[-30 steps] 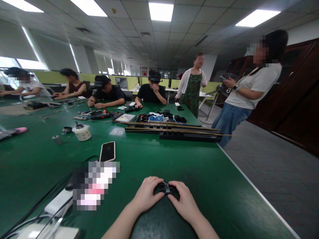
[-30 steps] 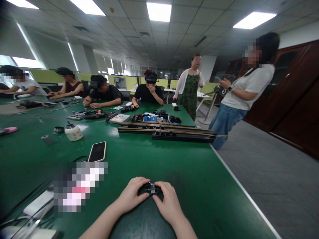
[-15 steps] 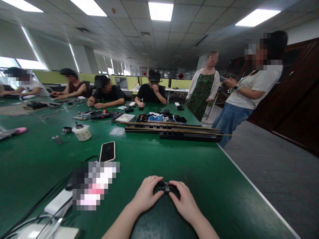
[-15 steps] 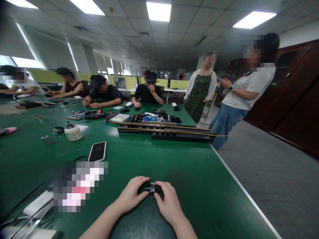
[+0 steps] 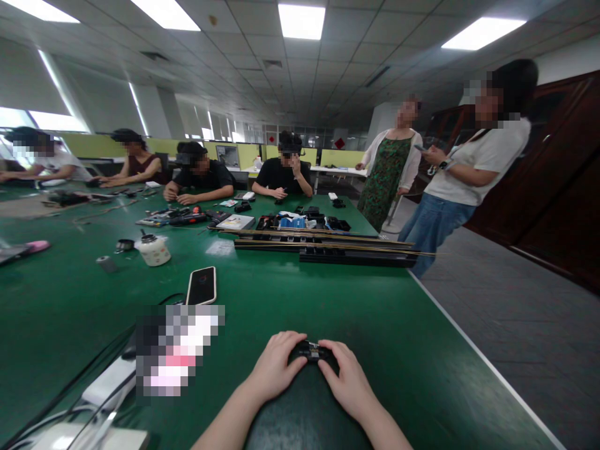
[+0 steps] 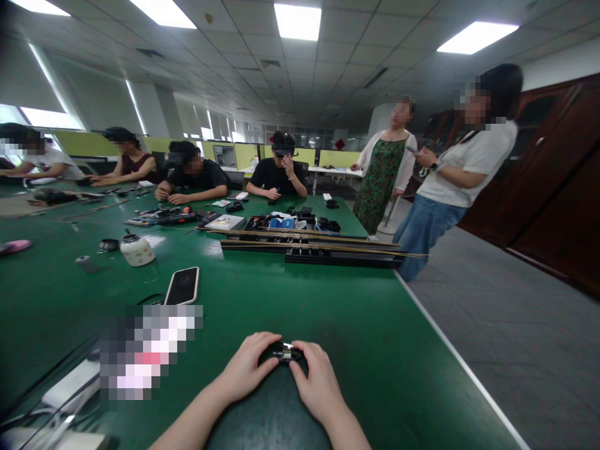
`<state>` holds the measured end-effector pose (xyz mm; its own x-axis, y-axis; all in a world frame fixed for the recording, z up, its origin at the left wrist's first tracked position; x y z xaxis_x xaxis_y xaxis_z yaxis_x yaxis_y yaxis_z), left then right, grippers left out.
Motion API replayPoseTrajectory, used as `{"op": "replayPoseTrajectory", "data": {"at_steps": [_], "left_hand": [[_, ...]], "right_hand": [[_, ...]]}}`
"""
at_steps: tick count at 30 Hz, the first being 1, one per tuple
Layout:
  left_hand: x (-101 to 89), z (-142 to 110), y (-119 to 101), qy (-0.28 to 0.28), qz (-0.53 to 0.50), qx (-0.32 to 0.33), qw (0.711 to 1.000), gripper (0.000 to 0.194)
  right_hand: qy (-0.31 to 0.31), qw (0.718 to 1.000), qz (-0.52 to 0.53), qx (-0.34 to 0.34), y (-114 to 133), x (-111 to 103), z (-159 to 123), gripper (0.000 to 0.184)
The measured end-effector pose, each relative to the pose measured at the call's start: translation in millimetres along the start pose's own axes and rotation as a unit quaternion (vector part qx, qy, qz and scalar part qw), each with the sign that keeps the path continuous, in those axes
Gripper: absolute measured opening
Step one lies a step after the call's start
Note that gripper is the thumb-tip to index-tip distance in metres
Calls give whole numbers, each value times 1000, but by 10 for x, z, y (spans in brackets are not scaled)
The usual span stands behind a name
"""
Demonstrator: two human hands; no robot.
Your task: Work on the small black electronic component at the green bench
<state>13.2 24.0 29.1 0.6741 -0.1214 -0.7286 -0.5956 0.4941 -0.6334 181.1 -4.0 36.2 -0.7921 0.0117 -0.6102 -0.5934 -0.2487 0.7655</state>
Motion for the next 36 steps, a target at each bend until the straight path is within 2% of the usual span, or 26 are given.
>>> {"op": "replayPoseTrajectory", "data": {"at_steps": [14,36], "left_hand": [[7,0,-8,7,-2,0,1000,33],[5,2,-5,10,-3,3,1000,34]], "right_hand": [[16,1000,-25,5,-27,19,-5,28],[5,1000,-14,7,-26,14,-2,28]]}}
Point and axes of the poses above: each hand's wrist, its own z-axis towards the middle knuckle, its own x-axis out of the palm, y = z × x, the point moved 5 cm from there along z, towards the middle knuckle, and after that the axes turned 2 degrees about -x, right-handed, at the moved point
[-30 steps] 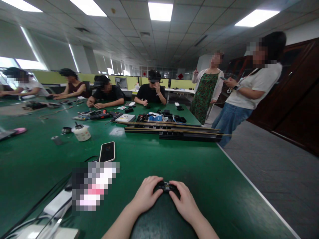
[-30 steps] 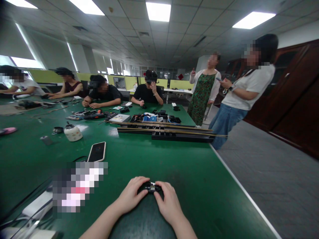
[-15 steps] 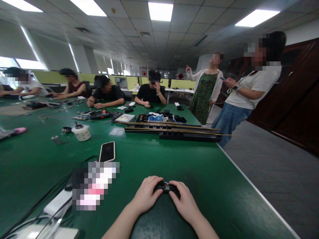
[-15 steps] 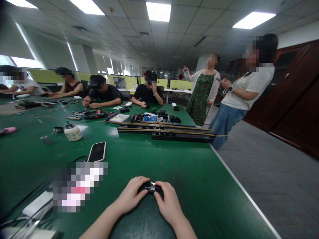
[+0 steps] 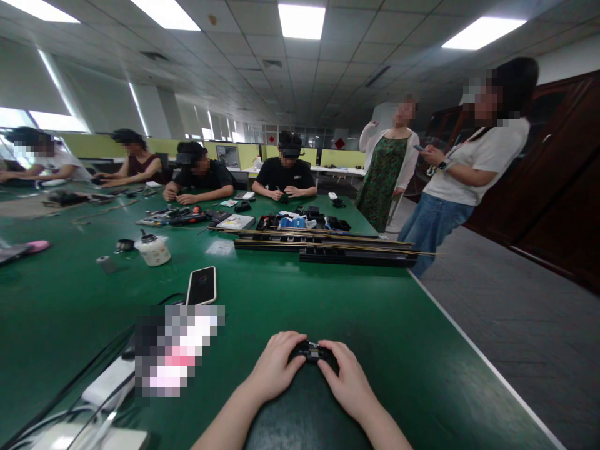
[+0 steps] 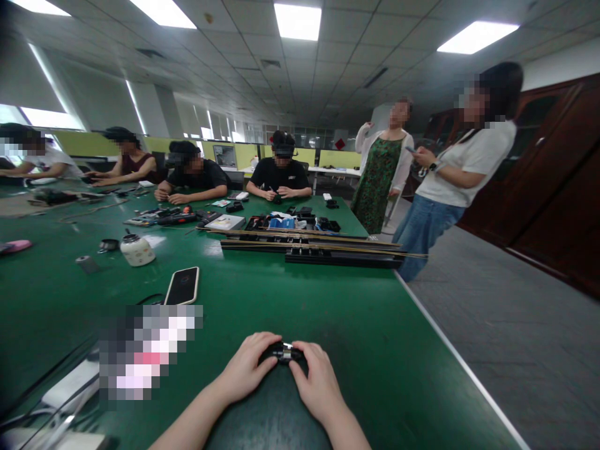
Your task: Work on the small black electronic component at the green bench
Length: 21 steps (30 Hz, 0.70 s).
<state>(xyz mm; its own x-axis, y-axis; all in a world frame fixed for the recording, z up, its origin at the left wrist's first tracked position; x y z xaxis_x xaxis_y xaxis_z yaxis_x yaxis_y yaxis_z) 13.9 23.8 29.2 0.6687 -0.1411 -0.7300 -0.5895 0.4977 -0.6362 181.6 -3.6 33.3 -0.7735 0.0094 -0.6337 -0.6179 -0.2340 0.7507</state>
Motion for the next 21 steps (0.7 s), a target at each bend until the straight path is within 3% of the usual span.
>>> {"op": "replayPoseTrajectory", "data": {"at_steps": [21], "left_hand": [[-13,-7,-10,-7,-10,-5,1000,37]], "right_hand": [[4,1000,1,-6,14,2,2,28]]}}
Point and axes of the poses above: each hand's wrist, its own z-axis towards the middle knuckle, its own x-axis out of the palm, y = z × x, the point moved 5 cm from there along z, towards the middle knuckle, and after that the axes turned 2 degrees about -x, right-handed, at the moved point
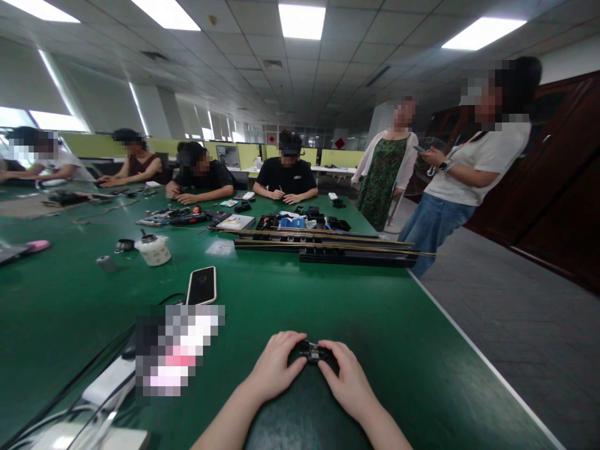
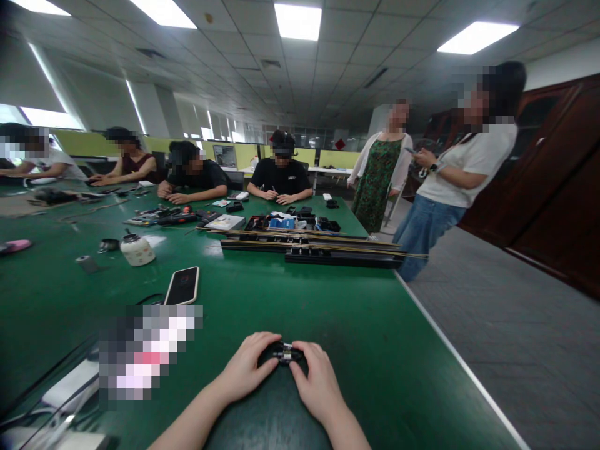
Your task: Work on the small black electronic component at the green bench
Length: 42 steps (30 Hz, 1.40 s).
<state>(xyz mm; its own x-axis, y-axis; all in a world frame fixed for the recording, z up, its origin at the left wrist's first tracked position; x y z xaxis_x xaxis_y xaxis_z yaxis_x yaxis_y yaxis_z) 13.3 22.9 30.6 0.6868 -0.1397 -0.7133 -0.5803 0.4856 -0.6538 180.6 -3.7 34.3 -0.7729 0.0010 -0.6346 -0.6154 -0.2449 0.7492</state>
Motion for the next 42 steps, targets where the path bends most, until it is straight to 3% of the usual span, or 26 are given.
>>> {"op": "replayPoseTrajectory", "data": {"at_steps": [14,26,36,42], "left_hand": [[31,12,59,6,1,-16,1000,43],[27,10,33,17,3,5,1000,53],[27,22,18,22,11,6,1000,39],[19,22,-8,20,15,5,1000,38]], "right_hand": [[-13,1000,10,-6,18,-3,-5,31],[7,999,-9,-30,18,21,17,21],[30,999,-31,-32,52,23,15,17],[13,1000,16,-23,22,-5,24,14]]}}
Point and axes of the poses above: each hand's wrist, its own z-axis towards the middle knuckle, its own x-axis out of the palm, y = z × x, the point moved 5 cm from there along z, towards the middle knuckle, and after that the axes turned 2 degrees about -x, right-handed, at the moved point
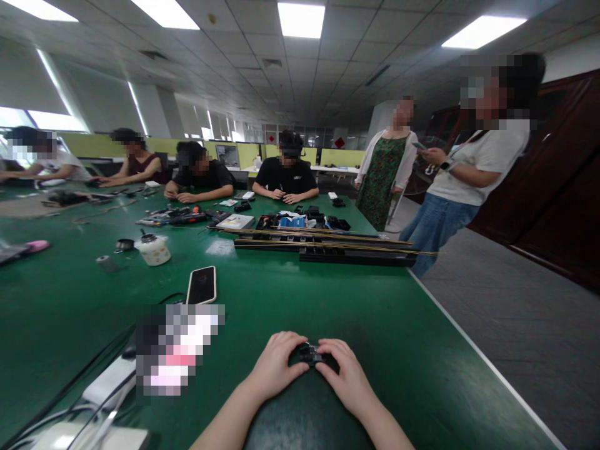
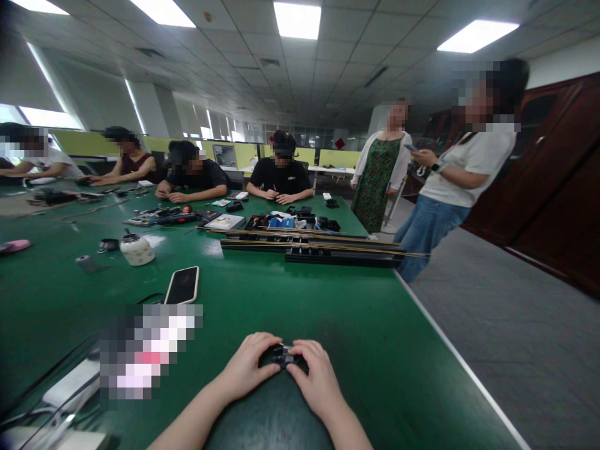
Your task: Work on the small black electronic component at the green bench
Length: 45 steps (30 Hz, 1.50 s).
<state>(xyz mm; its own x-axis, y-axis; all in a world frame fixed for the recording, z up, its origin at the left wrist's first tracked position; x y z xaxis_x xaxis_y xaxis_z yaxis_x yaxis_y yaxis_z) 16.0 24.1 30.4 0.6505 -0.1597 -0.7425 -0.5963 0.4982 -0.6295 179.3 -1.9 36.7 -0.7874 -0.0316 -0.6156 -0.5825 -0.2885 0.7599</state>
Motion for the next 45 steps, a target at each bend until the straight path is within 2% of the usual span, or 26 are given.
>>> {"op": "replayPoseTrajectory", "data": {"at_steps": [7,13,21,28,34,45], "left_hand": [[2,-2,16,-5,4,-2,1000,38],[7,-7,24,-3,-2,-7,1000,39],[-3,-7,15,-5,-5,-1,1000,40],[6,-4,1,-3,2,-1,1000,40],[-1,-1,-11,-2,0,-3,1000,41],[2,-13,11,-5,11,-1,1000,41]], "right_hand": [[-38,997,62,28,-106,-26,7,14],[-63,992,91,66,-158,-58,-1,19],[-112,981,142,74,-275,-77,-4,30],[-147,959,227,89,-356,-100,-9,40],[-182,933,291,107,-356,-148,-19,42],[-202,916,321,132,-395,-180,-32,45]]}}
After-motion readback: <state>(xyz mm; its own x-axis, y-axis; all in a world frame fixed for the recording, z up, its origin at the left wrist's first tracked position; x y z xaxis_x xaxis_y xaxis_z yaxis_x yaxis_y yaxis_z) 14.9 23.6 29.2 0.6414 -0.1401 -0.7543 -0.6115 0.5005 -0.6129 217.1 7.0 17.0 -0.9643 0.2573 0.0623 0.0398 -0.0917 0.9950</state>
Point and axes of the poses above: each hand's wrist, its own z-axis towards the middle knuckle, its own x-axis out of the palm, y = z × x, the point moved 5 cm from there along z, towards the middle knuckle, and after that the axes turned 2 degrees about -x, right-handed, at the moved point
